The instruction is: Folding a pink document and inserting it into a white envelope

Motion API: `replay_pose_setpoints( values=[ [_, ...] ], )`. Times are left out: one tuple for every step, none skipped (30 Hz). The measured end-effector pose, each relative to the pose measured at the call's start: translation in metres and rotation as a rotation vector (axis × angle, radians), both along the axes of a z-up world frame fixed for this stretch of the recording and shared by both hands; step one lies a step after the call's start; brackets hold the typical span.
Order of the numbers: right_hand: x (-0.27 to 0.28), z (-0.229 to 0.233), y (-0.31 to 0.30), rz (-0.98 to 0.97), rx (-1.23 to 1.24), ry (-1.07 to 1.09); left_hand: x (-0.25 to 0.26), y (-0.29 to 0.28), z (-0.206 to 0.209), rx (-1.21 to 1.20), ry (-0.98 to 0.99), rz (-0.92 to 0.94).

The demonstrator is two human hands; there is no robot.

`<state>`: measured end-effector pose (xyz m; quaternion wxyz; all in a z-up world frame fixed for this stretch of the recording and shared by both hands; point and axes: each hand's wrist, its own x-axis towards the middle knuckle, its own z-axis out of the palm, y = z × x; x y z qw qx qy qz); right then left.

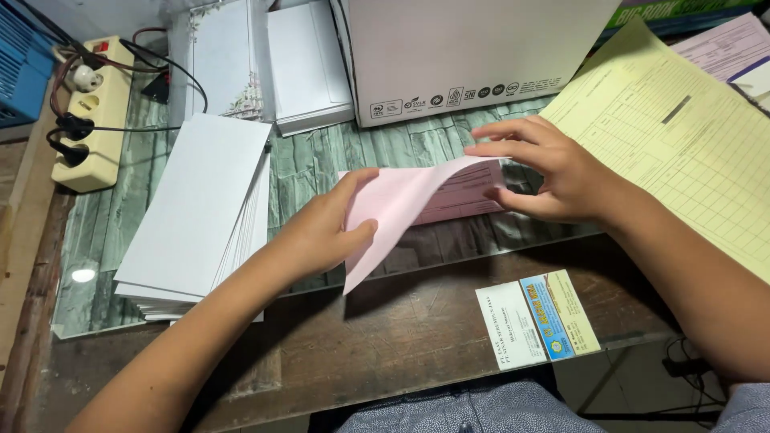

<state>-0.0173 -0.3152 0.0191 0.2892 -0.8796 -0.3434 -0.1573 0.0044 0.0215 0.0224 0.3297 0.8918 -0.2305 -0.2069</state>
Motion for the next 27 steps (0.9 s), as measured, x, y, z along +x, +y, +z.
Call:
replay_pose_setpoints(
  values=[
    [0.001, -0.004, -0.002, 0.000, 0.001, -0.001, 0.001, 0.000, 0.005, 0.001, -0.001, 0.000],
    [0.003, -0.007, -0.005, 0.029, 0.010, 0.024, 0.001, 0.000, 0.011, 0.076, -0.015, -0.031],
    [0.004, -0.011, -0.008, 0.058, 0.019, 0.051, 0.001, -0.001, 0.016, 0.151, -0.027, -0.063],
    [0.002, -0.005, -0.006, 0.056, 0.020, 0.051, 0.001, -0.001, 0.016, 0.152, -0.026, -0.065],
    [-0.001, -0.001, -0.005, 0.055, 0.034, 0.093, 0.000, 0.000, 0.016, 0.230, -0.067, -0.089],
    [-0.004, 0.003, -0.003, 0.053, 0.048, 0.136, -0.001, 0.000, 0.015, 0.308, -0.107, -0.114],
    [-0.005, 0.003, -0.003, 0.050, 0.049, 0.140, -0.003, -0.001, 0.017, 0.308, -0.103, -0.118],
    [-0.006, 0.003, -0.001, 0.065, 0.024, 0.168, -0.005, -0.001, 0.019, 0.405, -0.179, -0.156],
    [-0.006, 0.004, 0.000, 0.083, -0.001, 0.194, -0.007, -0.001, 0.022, 0.501, -0.258, -0.192],
    [-0.009, 0.004, 0.001, 0.081, -0.002, 0.195, -0.008, -0.001, 0.014, 0.500, -0.257, -0.194],
    [-0.010, 0.005, 0.002, 0.061, -0.058, 0.181, -0.010, 0.000, 0.006, 0.532, -0.479, -0.192],
    [-0.012, 0.007, 0.003, 0.041, -0.114, 0.166, -0.012, 0.001, -0.002, 0.560, -0.701, -0.188],
    [-0.011, 0.010, -0.001, 0.040, -0.116, 0.164, -0.014, 0.000, -0.008, 0.559, -0.703, -0.187],
    [-0.010, 0.013, -0.004, 0.076, -0.201, 0.156, -0.016, 0.000, -0.014, 0.629, -0.737, -0.146],
    [-0.009, 0.017, -0.009, 0.112, -0.286, 0.147, -0.018, -0.002, -0.020, 0.698, -0.772, -0.105],
    [-0.010, 0.014, -0.009, 0.111, -0.289, 0.145, -0.020, -0.001, -0.019, 0.695, -0.774, -0.104],
    [-0.010, 0.013, -0.011, 0.075, -0.364, 0.149, -0.020, -0.001, -0.017, 0.725, -0.743, -0.102],
    [-0.009, 0.013, -0.013, 0.038, -0.438, 0.153, -0.019, -0.002, -0.016, 0.755, -0.713, -0.100],
    [-0.010, 0.006, -0.017, 0.026, -0.443, 0.146, -0.018, -0.003, -0.012, 0.747, -0.725, -0.102],
    [-0.010, -0.001, -0.020, 0.058, -0.438, 0.045, -0.018, -0.003, -0.008, 0.794, -0.657, -0.108],
    [-0.010, -0.008, -0.024, 0.095, -0.437, -0.057, -0.018, -0.003, -0.005, 0.839, -0.588, -0.109],
    [-0.013, -0.010, -0.020, 0.088, -0.445, -0.065, -0.015, 0.000, -0.008, 0.830, -0.599, -0.108],
    [-0.015, -0.012, -0.015, 0.039, -0.421, -0.121, -0.012, 0.005, -0.010, 0.653, -0.653, -0.233],
    [-0.017, -0.014, -0.011, -0.010, -0.396, -0.178, -0.010, 0.009, -0.013, 0.472, -0.706, -0.353],
    [-0.016, -0.018, -0.009, -0.011, -0.396, -0.176, -0.009, 0.009, -0.021, 0.472, -0.705, -0.355],
    [-0.015, -0.022, -0.008, 0.028, -0.338, -0.194, -0.007, 0.008, -0.028, 0.391, -0.713, -0.411],
    [-0.013, -0.027, -0.005, 0.068, -0.276, -0.212, -0.006, 0.009, -0.036, 0.313, -0.718, -0.468]
  ],
)
